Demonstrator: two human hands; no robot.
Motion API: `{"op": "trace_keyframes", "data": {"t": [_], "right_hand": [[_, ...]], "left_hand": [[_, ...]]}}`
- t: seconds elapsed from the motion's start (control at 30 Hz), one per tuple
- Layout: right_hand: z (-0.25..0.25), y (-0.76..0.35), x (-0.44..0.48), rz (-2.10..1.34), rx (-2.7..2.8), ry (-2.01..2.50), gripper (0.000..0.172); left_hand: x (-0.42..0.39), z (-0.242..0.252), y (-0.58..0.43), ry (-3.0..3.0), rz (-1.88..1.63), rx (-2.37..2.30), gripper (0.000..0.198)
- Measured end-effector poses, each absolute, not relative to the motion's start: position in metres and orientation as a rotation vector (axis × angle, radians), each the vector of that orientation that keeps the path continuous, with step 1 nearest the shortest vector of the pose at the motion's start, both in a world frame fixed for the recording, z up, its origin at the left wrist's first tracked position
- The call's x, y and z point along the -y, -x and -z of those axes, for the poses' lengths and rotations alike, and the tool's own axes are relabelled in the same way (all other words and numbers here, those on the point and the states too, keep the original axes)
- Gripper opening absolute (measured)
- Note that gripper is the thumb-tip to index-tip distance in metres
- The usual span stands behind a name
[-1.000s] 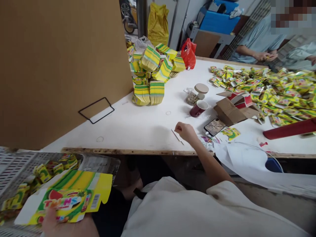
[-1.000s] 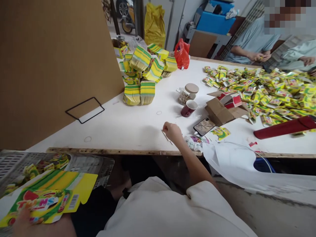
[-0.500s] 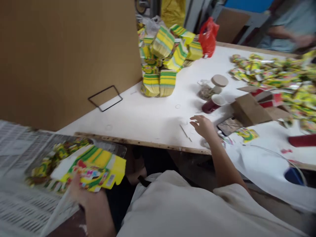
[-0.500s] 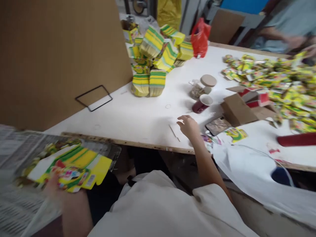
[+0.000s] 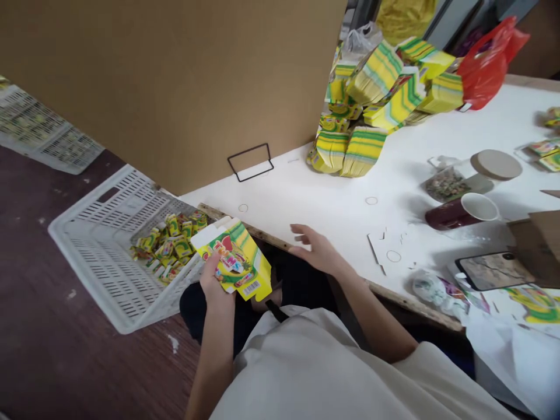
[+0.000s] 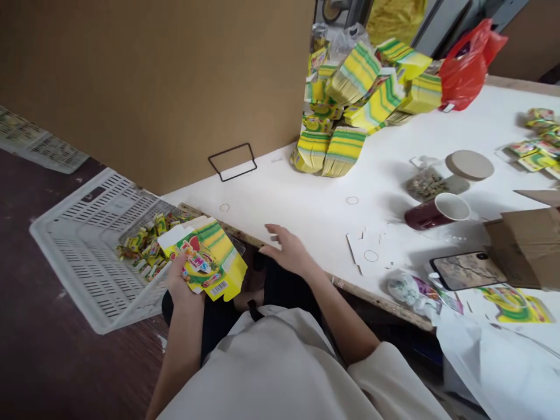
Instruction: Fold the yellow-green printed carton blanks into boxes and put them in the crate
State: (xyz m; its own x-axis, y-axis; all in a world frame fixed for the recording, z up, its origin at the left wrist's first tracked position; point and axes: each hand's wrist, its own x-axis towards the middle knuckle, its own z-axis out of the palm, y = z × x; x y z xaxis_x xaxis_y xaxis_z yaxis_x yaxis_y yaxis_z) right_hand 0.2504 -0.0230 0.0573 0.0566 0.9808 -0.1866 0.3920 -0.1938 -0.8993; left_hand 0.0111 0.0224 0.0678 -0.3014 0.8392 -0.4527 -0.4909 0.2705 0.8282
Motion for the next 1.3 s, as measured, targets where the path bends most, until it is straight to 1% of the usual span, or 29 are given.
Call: {"op": "trace_keyframes", "data": {"t": [0.1,0.13,0.17,0.2,0.27,0.33,0.5,0.67,0.8,0.93,1.0,1.07,1.1,1.2,1.23,1.3], "right_hand": [[-0.058,-0.211,0.005,-1.471,1.291,1.333,0.117],[-0.06,-0.2,0.0,-1.589,1.238,1.229,0.13],[-0.062,-0.19,-0.004,-1.687,1.185,1.127,0.138],[-0.066,-0.181,-0.007,-1.758,1.135,1.034,0.142],[-0.073,-0.168,-0.011,-1.812,1.052,0.935,0.14],[-0.079,-0.163,-0.013,-1.787,0.981,0.963,0.136],[-0.088,-0.171,-0.018,-1.765,0.836,1.032,0.134],[-0.097,-0.184,-0.021,-1.699,0.826,1.062,0.131],[-0.095,-0.188,-0.02,-1.67,0.807,1.041,0.129],[-0.085,-0.189,-0.021,-1.701,0.734,1.058,0.123],[-0.081,-0.189,-0.021,-1.675,0.787,1.099,0.121],[-0.08,-0.191,-0.02,-1.508,0.958,1.182,0.12],[-0.08,-0.193,-0.018,-1.346,1.083,1.241,0.121],[-0.083,-0.202,-0.014,-0.667,1.515,1.364,0.126],[-0.084,-0.207,-0.012,-0.448,1.651,1.36,0.124],[-0.085,-0.217,-0.008,-0.109,1.889,1.281,0.115]], "left_hand": [[-0.018,-0.069,-0.014,-0.402,-1.331,-1.22,0.022],[-0.017,-0.07,-0.015,-0.407,-1.325,-1.193,0.023],[-0.014,-0.071,-0.016,-0.418,-1.32,-1.17,0.025],[-0.012,-0.072,-0.016,-0.436,-1.313,-1.152,0.026],[-0.009,-0.073,-0.018,-0.49,-1.306,-1.119,0.029],[-0.008,-0.074,-0.021,-0.545,-1.315,-1.086,0.032],[-0.015,-0.077,-0.033,-0.599,-1.344,-0.983,0.039],[-0.022,-0.082,-0.041,-0.671,-1.284,-0.887,0.052],[-0.022,-0.084,-0.039,-0.715,-1.237,-0.857,0.061],[-0.025,-0.087,-0.038,-0.747,-1.192,-0.854,0.06],[-0.027,-0.089,-0.04,-0.766,-1.152,-0.858,0.06],[-0.03,-0.09,-0.04,-0.768,-1.135,-0.853,0.065],[-0.032,-0.091,-0.039,-0.761,-1.142,-0.846,0.068],[-0.041,-0.091,-0.028,-0.699,-1.12,-0.828,0.08],[-0.045,-0.091,-0.023,-0.668,-1.078,-0.835,0.084],[-0.055,-0.091,-0.01,-0.61,-0.932,-0.861,0.094]]}}
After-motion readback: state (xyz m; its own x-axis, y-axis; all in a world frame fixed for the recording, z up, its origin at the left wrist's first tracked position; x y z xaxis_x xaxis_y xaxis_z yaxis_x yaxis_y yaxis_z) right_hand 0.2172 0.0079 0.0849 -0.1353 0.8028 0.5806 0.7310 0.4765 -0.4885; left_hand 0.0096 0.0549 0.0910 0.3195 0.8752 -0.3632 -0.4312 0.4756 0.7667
